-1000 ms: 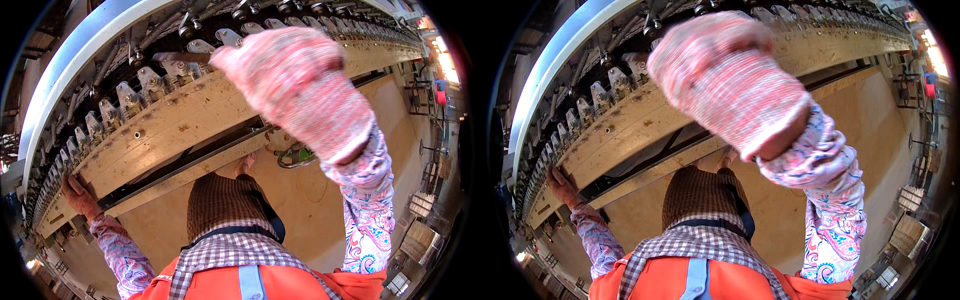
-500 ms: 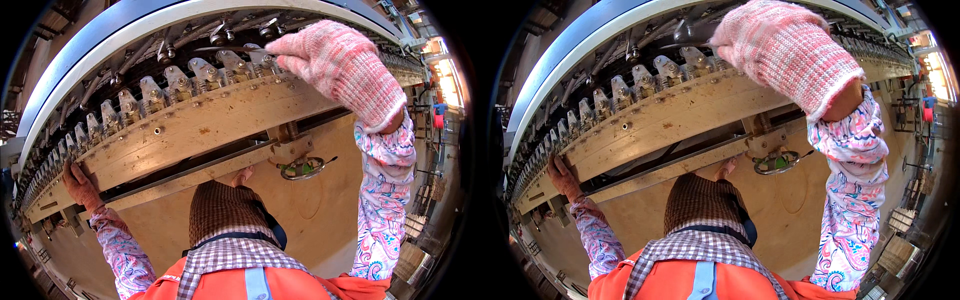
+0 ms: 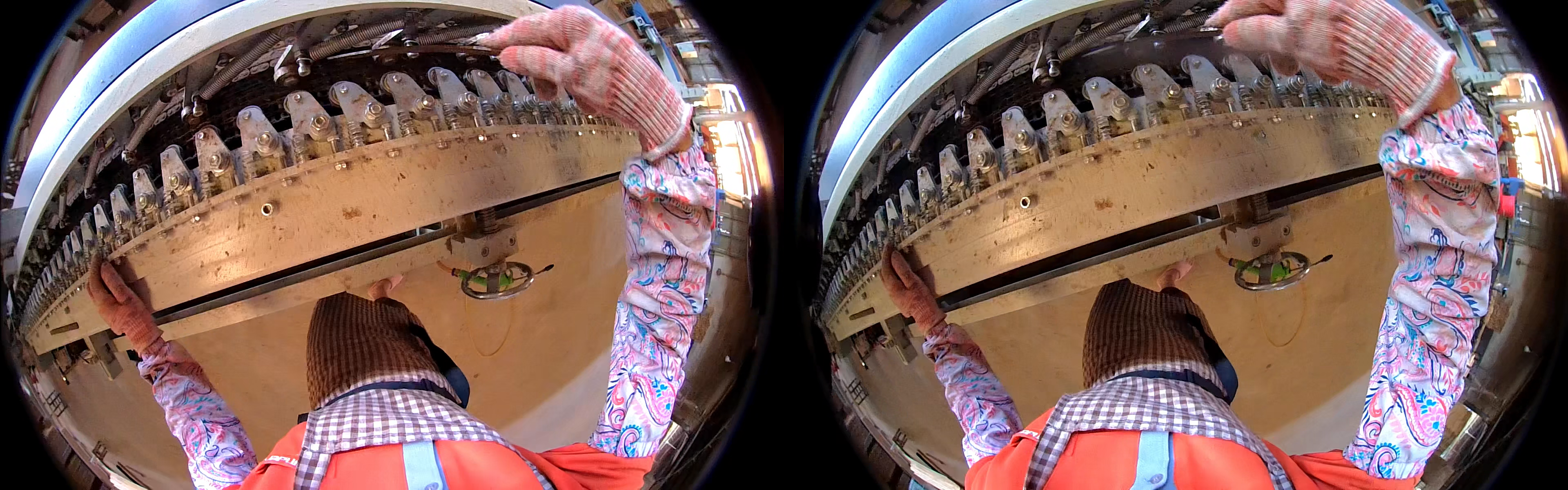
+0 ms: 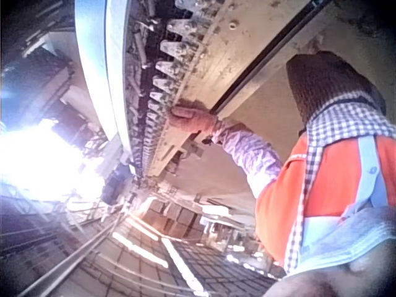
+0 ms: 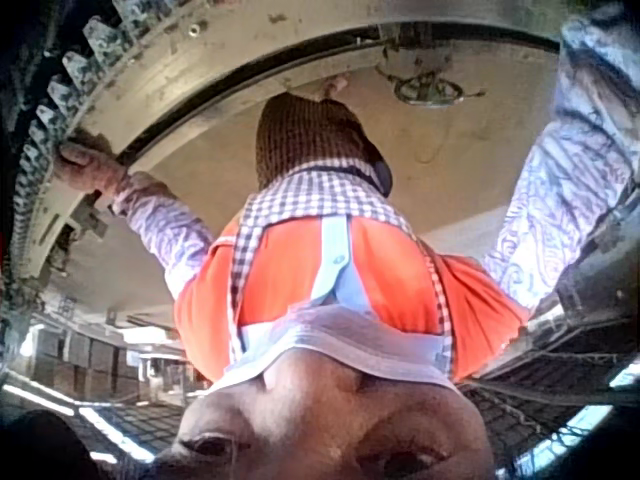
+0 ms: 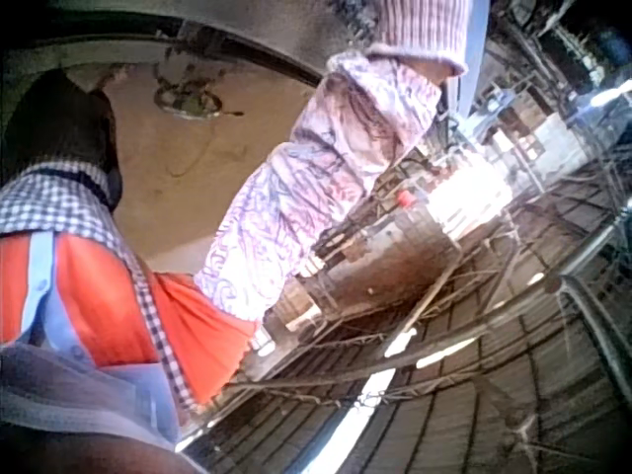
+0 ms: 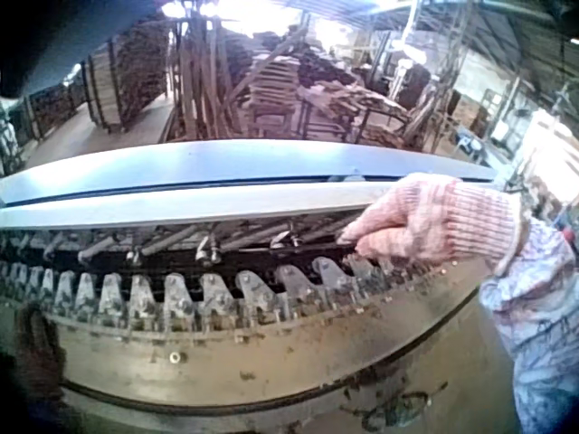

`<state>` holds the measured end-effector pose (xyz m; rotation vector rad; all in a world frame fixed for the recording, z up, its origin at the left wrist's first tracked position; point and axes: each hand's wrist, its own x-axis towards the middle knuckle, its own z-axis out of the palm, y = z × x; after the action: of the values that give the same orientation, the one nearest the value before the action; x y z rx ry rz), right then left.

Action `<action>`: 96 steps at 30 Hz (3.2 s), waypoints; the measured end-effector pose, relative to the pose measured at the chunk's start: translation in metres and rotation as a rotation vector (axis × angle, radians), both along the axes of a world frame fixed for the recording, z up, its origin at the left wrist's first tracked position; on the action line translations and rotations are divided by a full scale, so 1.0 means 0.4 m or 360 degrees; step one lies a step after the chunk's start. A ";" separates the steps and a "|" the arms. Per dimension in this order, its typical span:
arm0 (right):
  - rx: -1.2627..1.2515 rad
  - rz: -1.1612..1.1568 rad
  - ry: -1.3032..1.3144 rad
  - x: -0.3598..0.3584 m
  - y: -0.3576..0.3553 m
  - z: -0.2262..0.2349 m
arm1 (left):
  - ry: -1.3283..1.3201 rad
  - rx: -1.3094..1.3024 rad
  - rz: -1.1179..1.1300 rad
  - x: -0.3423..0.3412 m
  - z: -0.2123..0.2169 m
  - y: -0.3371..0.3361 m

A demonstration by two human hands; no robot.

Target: The person uses a thin metal rod to scrape and clean the internal components of a large industrial machine. They systematically move along the machine's length, removing debris from the mechanical parts.

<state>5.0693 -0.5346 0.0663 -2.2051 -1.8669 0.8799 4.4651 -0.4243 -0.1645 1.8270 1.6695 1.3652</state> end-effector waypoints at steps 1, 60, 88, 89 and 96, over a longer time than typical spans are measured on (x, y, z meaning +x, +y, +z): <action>0.0026 -0.0044 -0.0042 -0.017 -0.008 0.007 | 0.0131 -0.0005 0.0022 -0.004 0.005 0.000; 0.0058 0.0462 -0.1265 0.017 -0.226 -0.032 | -0.0261 -0.0214 -0.0024 -0.103 -0.025 0.040; 0.0257 0.0515 -0.1701 0.089 -0.251 0.010 | -0.0094 -0.0249 0.0137 -0.087 -0.026 0.028; 0.0234 0.0477 -0.1649 0.096 -0.253 0.013 | 0.0005 -0.0251 0.0134 -0.089 -0.029 0.027; 0.0216 0.0461 -0.1505 0.134 -0.244 0.018 | 0.0022 -0.0285 0.0197 -0.069 -0.003 0.011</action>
<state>5.1230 -0.6323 0.0734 -2.5057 -2.5329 -0.3924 4.4374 -0.4200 -0.1656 1.6615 1.8744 1.2076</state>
